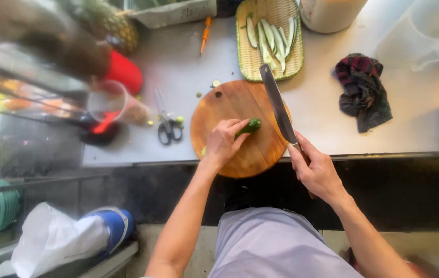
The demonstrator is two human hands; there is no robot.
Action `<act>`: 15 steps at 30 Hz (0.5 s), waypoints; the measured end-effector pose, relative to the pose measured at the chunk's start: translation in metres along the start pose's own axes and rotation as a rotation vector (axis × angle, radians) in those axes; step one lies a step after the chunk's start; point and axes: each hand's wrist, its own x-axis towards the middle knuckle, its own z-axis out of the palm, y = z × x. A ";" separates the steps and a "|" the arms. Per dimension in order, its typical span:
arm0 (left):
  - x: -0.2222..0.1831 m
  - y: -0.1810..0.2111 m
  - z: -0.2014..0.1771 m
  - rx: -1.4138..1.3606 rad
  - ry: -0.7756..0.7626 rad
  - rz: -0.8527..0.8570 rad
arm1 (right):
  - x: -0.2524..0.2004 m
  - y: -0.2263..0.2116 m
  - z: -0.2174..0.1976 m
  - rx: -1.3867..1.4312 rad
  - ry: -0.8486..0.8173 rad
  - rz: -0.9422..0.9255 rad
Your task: Slice cucumbers into thin strips using a cleaver on a wooden cutting board.
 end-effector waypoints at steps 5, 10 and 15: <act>-0.003 0.019 0.011 0.016 0.049 -0.047 | -0.024 -0.012 0.005 -0.112 0.026 -0.248; -0.006 0.013 0.017 0.046 0.050 -0.022 | -0.032 -0.011 0.020 -0.334 -0.045 0.071; -0.003 0.013 0.013 0.041 0.032 -0.013 | -0.035 -0.003 0.036 -0.328 0.003 0.053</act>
